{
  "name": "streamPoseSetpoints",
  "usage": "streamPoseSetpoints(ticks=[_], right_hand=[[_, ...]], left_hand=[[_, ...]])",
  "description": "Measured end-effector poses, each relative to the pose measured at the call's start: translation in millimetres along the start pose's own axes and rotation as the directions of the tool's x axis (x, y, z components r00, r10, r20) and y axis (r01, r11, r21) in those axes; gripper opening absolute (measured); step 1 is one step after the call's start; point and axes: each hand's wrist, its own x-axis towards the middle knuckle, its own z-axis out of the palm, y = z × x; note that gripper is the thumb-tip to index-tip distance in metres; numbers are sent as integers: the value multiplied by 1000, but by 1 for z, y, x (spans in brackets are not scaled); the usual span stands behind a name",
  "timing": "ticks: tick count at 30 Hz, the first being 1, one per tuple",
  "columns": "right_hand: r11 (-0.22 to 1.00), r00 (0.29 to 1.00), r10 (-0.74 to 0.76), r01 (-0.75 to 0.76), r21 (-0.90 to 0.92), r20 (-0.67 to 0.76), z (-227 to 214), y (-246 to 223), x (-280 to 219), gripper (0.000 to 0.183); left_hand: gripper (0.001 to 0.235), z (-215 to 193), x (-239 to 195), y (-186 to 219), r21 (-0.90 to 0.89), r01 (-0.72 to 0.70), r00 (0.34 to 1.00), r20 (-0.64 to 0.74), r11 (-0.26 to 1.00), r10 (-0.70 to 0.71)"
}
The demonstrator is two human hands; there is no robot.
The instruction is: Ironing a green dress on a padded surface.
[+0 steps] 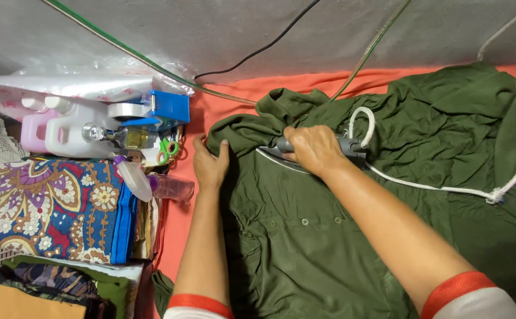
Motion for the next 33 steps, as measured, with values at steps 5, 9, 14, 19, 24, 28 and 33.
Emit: streamPoseSetpoints(ticks=[5,9,14,19,24,28,33], right_hand=[[1000,1000,-1,1,-20,-26,2,-12,-13,40],[984,981,-165,156,86,101,3,-38,-52,38],[954,952,-284,269,134,114,2,-40,-43,40],[999,993,-32,29,31,113,11,-47,-10,41],[970,967,-229,216,111,115,13,-60,-29,37],[990,981,-138,132,51,135,10,-59,-17,40],[984,952,-179,170,57,250,-1,-68,-23,36]], left_hand=[[54,-36,-46,0,148,160,979,106,976,-176],[40,-34,-56,-28,264,139,980,102,955,-171],[24,-52,-39,2,373,64,990,95,926,-106],[55,-107,-42,65,350,256,884,292,901,-365],[67,-106,-85,-29,-124,238,847,511,963,-144],[46,-100,-111,-97,-459,280,932,339,843,-125],[23,-109,-130,-105,-276,283,957,27,918,-287]])
